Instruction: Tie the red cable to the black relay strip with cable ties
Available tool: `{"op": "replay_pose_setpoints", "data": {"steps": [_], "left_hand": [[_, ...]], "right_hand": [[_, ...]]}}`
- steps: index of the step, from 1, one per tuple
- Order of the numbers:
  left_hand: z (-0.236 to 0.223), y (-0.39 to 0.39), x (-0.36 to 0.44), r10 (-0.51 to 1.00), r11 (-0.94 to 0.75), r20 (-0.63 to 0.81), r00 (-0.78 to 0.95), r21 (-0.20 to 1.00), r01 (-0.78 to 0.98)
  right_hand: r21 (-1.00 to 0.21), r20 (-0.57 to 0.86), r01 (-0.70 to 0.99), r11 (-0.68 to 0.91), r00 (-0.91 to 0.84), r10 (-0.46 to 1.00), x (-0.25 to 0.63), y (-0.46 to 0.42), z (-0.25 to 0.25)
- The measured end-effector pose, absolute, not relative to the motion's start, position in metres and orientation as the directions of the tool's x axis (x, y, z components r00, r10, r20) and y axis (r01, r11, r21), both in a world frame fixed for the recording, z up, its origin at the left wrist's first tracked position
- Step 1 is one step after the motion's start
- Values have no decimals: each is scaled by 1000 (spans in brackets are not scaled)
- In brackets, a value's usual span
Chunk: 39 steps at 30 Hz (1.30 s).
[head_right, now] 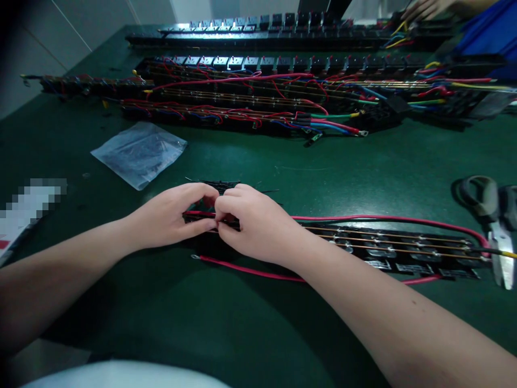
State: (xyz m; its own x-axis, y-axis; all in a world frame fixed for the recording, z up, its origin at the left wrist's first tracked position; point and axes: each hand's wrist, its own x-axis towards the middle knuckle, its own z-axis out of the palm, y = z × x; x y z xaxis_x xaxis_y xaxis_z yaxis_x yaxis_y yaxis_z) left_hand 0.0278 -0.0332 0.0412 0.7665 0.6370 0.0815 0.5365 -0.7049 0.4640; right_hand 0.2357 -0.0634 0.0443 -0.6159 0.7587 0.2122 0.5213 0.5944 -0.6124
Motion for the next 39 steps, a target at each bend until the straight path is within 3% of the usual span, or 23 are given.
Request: {"op": "replay_pose_setpoints", "data": {"steps": [6,10,18,28,39], "left_hand": [[40,-40,30,600,-800,139,788,138,584],[38,-42,30,568,-821,143,811,31,570],[33,-40,28,588,-808,131,798,150,570],[36,-41,29,571,-820,112,813,132,557],[54,-32,39,592,-755,-89,801,285,590]], "right_hand": [[-622,211,516,589,-615,760,237,-64,45],[-626,226,505,595,-612,758,236,-64,45],[-590,232,526,613,-617,752,234,-63,43],[-501,278,539,677,-640,716,233,-69,42],[-534,273,518,668,-642,716,233,-71,46]]}}
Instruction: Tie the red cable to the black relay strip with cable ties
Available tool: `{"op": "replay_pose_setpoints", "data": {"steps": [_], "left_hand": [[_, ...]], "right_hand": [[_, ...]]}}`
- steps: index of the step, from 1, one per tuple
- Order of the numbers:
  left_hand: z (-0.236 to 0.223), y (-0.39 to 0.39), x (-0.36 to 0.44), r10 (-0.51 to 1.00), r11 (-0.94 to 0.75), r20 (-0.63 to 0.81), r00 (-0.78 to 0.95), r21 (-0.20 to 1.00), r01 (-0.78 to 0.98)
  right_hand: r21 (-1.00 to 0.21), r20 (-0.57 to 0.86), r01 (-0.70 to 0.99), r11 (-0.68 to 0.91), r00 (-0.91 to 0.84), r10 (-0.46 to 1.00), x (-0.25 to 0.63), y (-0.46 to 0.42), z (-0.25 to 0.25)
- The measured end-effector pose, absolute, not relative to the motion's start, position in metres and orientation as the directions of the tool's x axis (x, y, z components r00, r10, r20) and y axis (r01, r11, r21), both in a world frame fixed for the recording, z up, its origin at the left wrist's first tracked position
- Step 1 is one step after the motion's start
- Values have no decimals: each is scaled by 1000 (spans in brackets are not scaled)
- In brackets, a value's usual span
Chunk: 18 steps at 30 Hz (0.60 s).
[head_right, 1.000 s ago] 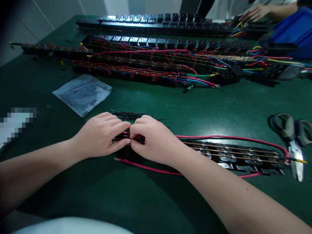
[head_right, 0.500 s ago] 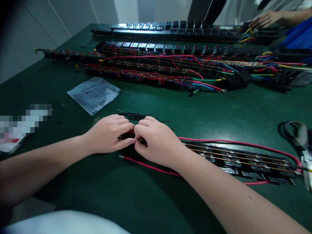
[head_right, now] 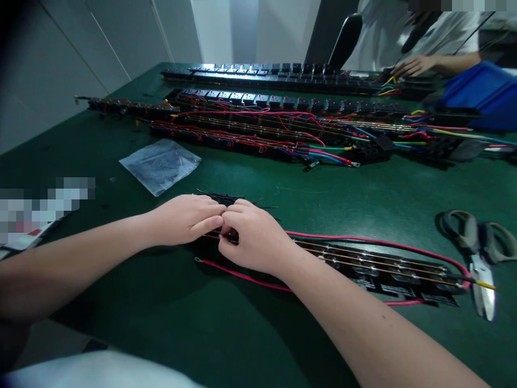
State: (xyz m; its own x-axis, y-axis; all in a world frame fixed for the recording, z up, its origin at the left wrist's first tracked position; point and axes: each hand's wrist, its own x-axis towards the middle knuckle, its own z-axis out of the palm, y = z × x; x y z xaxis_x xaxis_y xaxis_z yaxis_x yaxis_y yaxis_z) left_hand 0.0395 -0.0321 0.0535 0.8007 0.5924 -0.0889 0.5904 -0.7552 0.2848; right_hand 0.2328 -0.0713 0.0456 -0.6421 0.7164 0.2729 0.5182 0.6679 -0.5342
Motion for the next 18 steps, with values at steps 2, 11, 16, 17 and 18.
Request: {"op": "replay_pose_setpoints", "data": {"steps": [2,11,16,17,18], "left_hand": [[56,-31,43,636,-689,-109,764,366,626],[53,-43,48,785,-477,-74,615,563,675],[51,-53,44,785,-503,-4,619,578,642],[51,-53,44,790,-498,-8,613,575,649],[50,-53,44,792,-496,-8,610,576,650]], "right_hand": [[-560,255,519,646,-634,730,234,-70,46],[-601,253,497,626,-625,739,235,-68,45],[-598,238,501,625,-634,736,235,-68,46],[-595,238,504,626,-633,737,235,-68,46],[-594,239,505,626,-633,737,236,-68,46]]}}
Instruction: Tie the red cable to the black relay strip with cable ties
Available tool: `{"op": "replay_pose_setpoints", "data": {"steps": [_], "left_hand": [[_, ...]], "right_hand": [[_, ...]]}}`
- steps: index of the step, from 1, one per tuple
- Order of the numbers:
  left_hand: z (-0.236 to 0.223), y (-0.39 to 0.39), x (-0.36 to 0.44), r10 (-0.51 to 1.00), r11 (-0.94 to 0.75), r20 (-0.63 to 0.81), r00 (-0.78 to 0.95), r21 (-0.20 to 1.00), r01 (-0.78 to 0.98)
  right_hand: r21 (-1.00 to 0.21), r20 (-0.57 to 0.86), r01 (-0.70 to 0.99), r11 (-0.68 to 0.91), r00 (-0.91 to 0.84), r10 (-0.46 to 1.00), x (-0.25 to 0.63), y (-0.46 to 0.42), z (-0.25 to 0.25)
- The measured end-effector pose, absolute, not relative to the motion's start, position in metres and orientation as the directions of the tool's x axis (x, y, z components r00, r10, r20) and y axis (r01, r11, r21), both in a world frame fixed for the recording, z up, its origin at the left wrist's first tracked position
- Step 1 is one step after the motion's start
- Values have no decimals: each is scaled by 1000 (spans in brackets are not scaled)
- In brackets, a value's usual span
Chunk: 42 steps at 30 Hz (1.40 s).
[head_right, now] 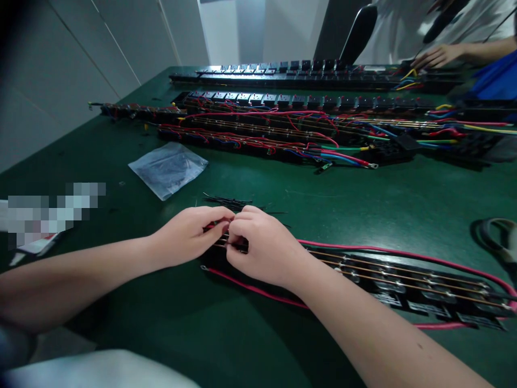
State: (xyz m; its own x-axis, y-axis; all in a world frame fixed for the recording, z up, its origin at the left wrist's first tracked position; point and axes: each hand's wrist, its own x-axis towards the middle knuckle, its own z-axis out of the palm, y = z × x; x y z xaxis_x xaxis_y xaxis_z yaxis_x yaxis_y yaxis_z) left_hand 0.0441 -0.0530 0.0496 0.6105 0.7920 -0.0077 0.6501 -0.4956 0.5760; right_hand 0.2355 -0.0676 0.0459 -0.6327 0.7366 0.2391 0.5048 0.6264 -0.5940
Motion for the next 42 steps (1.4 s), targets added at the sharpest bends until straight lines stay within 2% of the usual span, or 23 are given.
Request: {"op": "replay_pose_setpoints", "data": {"steps": [11,19,28,35,42], "left_hand": [[34,-54,38,782,-579,154,604,539,612],[35,-50,37,817,-475,124,563,700,534],[33,-49,36,812,-512,150,564,645,567],[30,-49,35,782,-590,208,588,552,590],[30,-48,35,790,-576,209,577,575,580]], "right_hand": [[-634,203,505,585,-622,756,233,-65,46],[-635,196,506,584,-625,755,232,-63,51],[-639,185,535,553,-591,785,232,-63,49],[-679,142,591,436,-477,867,233,-61,49],[-706,115,595,383,-437,892,236,-60,47]]}}
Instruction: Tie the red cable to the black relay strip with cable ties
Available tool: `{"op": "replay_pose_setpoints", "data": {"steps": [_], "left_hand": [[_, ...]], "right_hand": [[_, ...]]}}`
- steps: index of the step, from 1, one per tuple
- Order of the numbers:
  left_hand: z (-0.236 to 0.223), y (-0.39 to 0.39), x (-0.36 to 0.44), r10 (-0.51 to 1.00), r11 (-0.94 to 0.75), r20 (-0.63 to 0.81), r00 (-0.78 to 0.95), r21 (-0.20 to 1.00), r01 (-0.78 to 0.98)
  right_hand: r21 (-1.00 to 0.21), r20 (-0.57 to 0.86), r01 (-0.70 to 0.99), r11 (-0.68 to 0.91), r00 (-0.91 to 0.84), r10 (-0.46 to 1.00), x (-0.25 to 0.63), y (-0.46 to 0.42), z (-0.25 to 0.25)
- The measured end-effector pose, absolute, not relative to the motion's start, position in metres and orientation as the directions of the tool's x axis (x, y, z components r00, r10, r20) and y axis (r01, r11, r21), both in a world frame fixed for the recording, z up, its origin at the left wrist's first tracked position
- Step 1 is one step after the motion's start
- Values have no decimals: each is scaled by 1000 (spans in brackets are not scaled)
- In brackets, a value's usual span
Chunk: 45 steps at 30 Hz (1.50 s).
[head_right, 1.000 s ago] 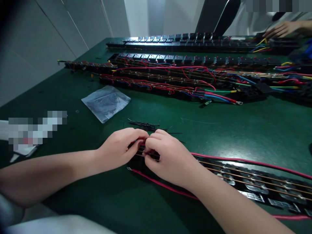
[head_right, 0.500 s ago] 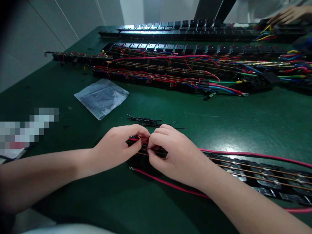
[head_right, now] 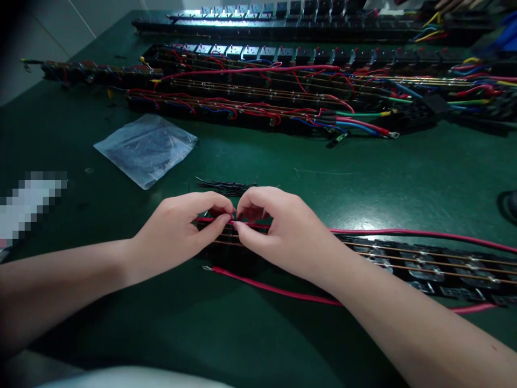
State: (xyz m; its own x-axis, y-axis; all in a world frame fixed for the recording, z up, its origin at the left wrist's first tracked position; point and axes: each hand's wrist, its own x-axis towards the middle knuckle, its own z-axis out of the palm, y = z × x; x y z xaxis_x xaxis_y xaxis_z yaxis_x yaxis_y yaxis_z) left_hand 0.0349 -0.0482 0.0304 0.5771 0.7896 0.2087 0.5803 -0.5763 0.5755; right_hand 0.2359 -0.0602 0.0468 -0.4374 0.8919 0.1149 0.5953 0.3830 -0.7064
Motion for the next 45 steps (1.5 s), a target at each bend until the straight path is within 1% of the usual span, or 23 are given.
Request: {"op": "replay_pose_setpoints", "data": {"steps": [7,28,45], "left_hand": [[32,-48,34,785,-585,216,581,565,582],[32,-48,34,758,-624,249,603,547,558],[28,-48,33,698,-705,373,612,508,495]], "right_hand": [[-712,114,599,367,-417,902,236,-59,46],[-715,113,589,376,-434,894,237,-59,46],[-692,105,606,392,-452,886,238,-60,45]]}}
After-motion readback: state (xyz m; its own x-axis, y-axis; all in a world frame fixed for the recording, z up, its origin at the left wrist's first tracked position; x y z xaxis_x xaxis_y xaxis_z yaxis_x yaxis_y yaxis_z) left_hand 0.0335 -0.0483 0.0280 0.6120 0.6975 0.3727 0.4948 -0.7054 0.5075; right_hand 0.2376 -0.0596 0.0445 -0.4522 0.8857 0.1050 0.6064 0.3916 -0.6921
